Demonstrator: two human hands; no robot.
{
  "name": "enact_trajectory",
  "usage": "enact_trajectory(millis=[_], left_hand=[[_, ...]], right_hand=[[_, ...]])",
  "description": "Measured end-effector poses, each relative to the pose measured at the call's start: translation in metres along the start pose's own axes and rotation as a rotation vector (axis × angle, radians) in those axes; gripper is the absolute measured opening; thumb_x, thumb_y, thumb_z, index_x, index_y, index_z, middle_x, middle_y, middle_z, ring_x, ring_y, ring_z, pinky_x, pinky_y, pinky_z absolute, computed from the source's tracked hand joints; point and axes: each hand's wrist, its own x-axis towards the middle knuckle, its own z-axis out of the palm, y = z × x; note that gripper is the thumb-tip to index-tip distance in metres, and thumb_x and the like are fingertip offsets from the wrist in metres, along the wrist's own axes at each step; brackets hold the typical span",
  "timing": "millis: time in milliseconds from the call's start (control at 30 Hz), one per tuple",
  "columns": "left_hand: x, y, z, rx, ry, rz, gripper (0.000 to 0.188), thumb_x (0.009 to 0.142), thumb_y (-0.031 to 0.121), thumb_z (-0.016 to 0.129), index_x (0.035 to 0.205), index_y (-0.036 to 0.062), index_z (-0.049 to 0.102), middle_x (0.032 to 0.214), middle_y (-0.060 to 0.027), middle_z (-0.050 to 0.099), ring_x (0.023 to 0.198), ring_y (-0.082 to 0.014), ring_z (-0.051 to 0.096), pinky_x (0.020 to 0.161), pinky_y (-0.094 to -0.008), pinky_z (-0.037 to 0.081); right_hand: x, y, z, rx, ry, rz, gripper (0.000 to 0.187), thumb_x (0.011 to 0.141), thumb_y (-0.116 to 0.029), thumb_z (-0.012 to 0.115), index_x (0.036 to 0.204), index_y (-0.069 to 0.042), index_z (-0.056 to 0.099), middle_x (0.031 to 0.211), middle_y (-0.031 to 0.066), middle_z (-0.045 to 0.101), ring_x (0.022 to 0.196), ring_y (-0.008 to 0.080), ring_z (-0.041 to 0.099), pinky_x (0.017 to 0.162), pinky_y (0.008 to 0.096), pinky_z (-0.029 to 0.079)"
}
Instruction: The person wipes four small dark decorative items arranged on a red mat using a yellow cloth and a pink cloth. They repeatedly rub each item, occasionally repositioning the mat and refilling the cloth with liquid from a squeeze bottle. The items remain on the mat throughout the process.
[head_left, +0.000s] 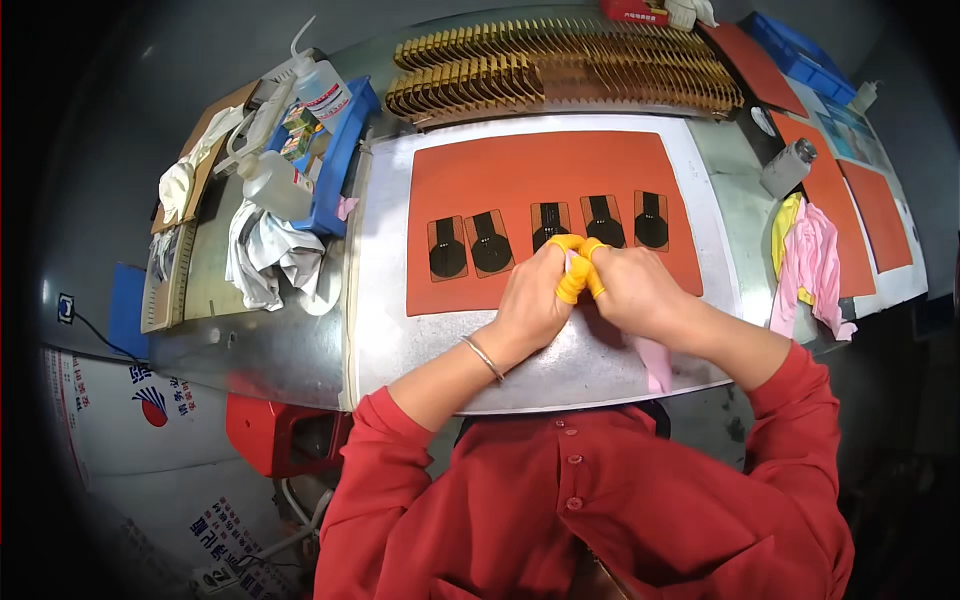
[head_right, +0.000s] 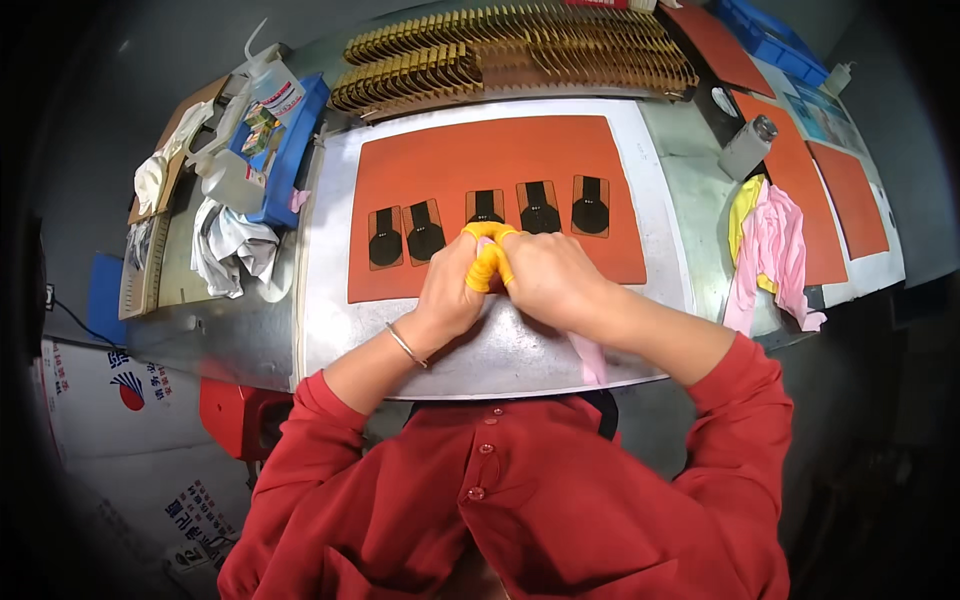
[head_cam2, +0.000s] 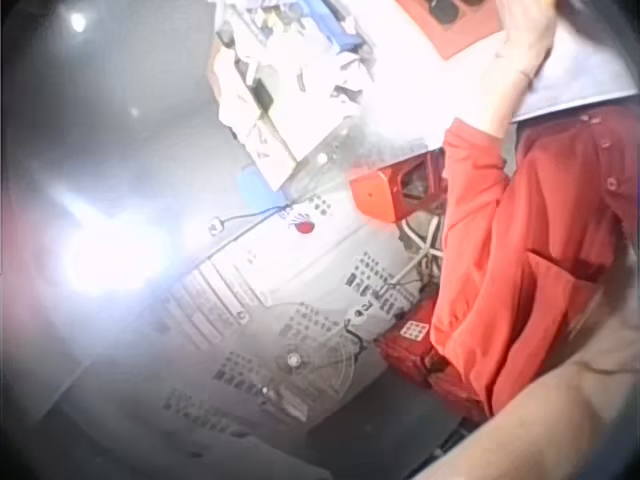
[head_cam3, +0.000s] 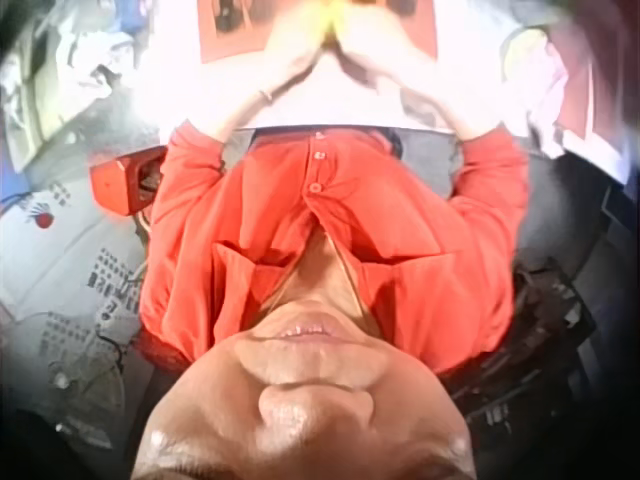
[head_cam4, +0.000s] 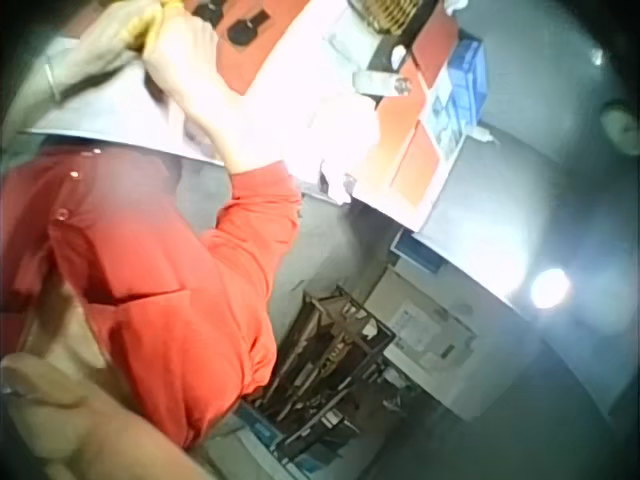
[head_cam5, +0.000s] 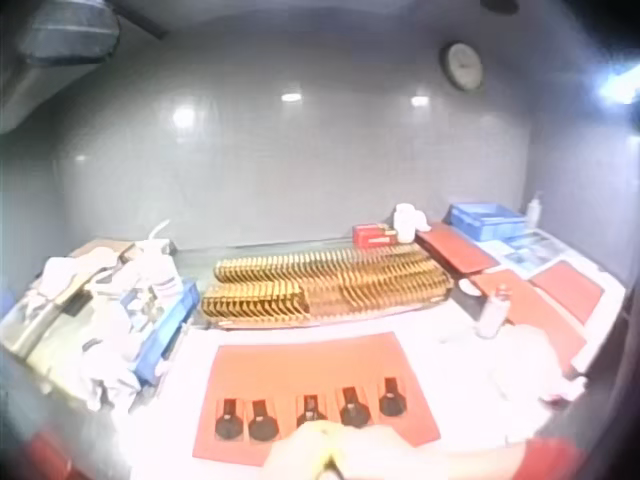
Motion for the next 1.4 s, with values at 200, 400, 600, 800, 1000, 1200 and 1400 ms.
enact_trajectory(millis=[200,400,600,800,1000,1200,1400], left_hand=[[-0.002,-0.007,-0.020,-0.821,-0.416,-0.797,0.073,0.089,0.065,0.017,0.083,0.0039,0.056,0.054,-0.0063,0.053,0.038,-0.0099,0.045,0.034,-0.0220,0.035],[-0.012,0.022,-0.021,-0.634,-0.158,-0.526,0.055,0.092,0.049,0.040,0.115,-0.0003,0.046,0.074,-0.0083,0.058,0.060,-0.0112,0.056,0.050,-0.0221,0.046],[-0.022,0.021,0.011,-0.233,-0.293,-0.475,0.043,0.082,0.029,0.067,0.109,-0.0015,0.054,0.081,-0.0058,0.061,0.071,-0.0100,0.053,0.062,-0.0267,0.045],[-0.036,0.021,0.012,-0.017,-0.562,-0.509,0.041,0.081,0.031,0.067,0.101,-0.0032,0.058,0.073,-0.0105,0.063,0.055,-0.0171,0.059,0.053,-0.0305,0.047],[-0.016,0.029,-0.010,0.018,-0.022,-0.080,0.067,0.081,0.035,0.064,0.131,-0.0017,0.038,0.096,-0.0160,0.062,0.070,-0.0226,0.062,0.060,-0.0323,0.049],[-0.035,0.024,-0.006,0.071,0.147,-0.105,0.049,0.090,0.036,0.051,0.122,-0.0007,0.044,0.077,-0.0144,0.056,0.063,-0.0266,0.055,0.056,-0.0341,0.044],[-0.042,0.011,-0.039,-1.146,0.175,-0.528,0.036,0.097,0.040,0.035,0.082,0.0099,0.048,0.072,-0.0046,0.053,0.052,-0.0132,0.042,0.048,-0.0246,0.034]], right_hand=[[0.000,-0.009,0.007,-0.090,-0.001,-0.258,0.028,0.074,-0.018,0.065,0.085,0.003,0.050,0.064,0.0175,0.054,0.061,0.0345,0.057,0.052,0.0414,0.045],[-0.004,-0.005,0.016,0.381,0.125,-0.010,0.010,0.084,-0.008,0.053,0.090,0.000,0.053,0.066,0.0124,0.055,0.058,0.0247,0.057,0.052,0.0341,0.043],[-0.011,-0.007,0.017,1.439,0.287,0.356,0.014,0.094,-0.011,0.043,0.101,-0.004,0.053,0.074,0.0025,0.056,0.056,0.0081,0.051,0.048,0.0216,0.042],[-0.012,0.008,-0.001,1.582,0.167,0.299,0.015,0.094,-0.014,0.043,0.097,-0.003,0.054,0.069,0.0012,0.053,0.051,0.0073,0.046,0.044,0.0221,0.038],[-0.018,0.003,0.010,0.909,0.187,0.280,0.017,0.090,-0.009,0.042,0.093,-0.001,0.056,0.074,0.0019,0.056,0.057,0.0077,0.050,0.050,0.0225,0.040],[-0.003,-0.012,0.026,0.395,0.210,0.049,0.009,0.082,-0.008,0.052,0.085,0.001,0.054,0.066,0.0125,0.058,0.055,0.0235,0.057,0.049,0.0339,0.043],[0.055,-0.038,0.037,-0.034,0.317,-0.529,0.024,0.074,-0.004,0.065,0.094,0.000,0.053,0.066,0.0130,0.058,0.053,0.0292,0.058,0.048,0.0372,0.044]])
